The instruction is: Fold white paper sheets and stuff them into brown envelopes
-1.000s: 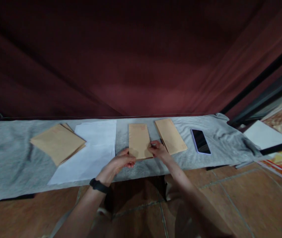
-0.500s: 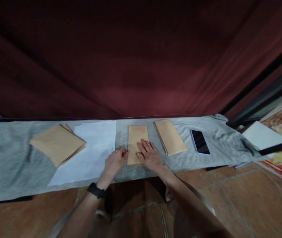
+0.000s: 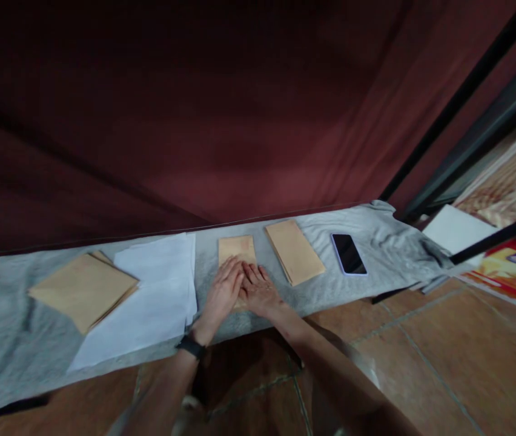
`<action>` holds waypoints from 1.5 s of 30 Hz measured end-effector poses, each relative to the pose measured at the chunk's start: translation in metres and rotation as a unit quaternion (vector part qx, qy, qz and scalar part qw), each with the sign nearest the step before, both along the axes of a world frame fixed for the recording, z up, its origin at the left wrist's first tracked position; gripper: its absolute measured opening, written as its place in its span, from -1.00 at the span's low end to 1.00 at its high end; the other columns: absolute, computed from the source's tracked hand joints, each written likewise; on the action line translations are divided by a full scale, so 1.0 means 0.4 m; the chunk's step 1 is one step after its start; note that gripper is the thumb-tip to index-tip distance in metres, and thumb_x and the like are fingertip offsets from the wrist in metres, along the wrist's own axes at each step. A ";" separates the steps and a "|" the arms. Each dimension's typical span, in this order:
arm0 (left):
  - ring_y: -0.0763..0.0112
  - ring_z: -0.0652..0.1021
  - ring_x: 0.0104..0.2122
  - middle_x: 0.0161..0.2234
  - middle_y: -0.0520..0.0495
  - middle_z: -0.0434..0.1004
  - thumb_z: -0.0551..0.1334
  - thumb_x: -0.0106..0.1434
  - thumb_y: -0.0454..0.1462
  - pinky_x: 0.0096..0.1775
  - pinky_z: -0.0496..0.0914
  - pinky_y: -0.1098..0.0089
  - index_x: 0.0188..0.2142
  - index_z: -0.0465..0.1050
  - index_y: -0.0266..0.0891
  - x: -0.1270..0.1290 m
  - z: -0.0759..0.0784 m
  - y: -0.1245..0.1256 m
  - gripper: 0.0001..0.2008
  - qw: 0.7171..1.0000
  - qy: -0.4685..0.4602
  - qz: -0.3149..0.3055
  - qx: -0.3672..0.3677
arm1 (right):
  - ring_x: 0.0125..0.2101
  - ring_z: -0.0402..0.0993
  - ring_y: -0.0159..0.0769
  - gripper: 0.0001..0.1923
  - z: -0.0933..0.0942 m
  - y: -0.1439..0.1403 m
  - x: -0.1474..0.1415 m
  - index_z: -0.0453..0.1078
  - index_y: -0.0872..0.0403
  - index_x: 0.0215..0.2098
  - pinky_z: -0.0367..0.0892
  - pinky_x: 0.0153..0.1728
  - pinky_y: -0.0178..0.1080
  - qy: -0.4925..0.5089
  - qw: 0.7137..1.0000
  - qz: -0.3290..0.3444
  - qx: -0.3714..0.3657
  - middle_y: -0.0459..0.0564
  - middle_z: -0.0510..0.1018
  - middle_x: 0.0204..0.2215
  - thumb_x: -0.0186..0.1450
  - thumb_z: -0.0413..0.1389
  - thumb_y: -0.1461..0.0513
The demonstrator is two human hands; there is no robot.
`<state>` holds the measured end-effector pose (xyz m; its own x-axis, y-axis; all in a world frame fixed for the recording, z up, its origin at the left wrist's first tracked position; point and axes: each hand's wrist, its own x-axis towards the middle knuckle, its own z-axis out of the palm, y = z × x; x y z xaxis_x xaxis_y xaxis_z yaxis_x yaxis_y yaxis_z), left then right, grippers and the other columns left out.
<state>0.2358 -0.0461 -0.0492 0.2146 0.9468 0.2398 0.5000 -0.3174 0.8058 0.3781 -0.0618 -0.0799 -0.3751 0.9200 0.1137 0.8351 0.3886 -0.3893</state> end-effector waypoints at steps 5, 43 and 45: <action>0.23 0.11 0.40 0.38 -0.20 0.18 0.06 0.39 -0.12 0.39 -0.11 0.18 0.28 0.30 -0.23 0.034 0.016 0.159 -0.48 0.992 0.103 -0.056 0.050 | 0.39 0.02 -0.03 -0.44 0.008 0.006 0.000 0.17 0.15 0.37 -0.11 0.38 0.07 -0.001 1.000 -0.006 -0.007 0.19 0.17 0.38 0.49 -0.08 0.06; 0.18 0.48 0.17 0.14 -0.12 0.54 0.16 0.35 -0.31 0.19 0.37 0.06 0.11 0.50 -0.11 -0.114 -0.070 -0.042 -0.63 0.970 0.197 -0.133 0.053 | -0.06 0.48 -0.32 -0.89 0.058 -0.010 0.127 0.47 0.04 -0.24 0.30 0.06 -0.19 0.110 0.989 0.100 -0.018 -0.05 0.57 -0.15 0.37 0.12 0.35; 0.18 0.45 0.19 0.17 -0.13 0.50 0.15 0.35 -0.32 0.20 0.35 0.05 0.14 0.46 -0.12 -0.105 -0.077 -0.058 -0.61 0.970 0.209 -0.106 0.059 | -0.06 0.48 -0.28 -0.87 0.055 -0.016 0.109 0.46 0.05 -0.19 0.32 0.05 -0.15 0.081 0.993 0.084 0.004 -0.02 0.57 -0.14 0.39 0.09 0.35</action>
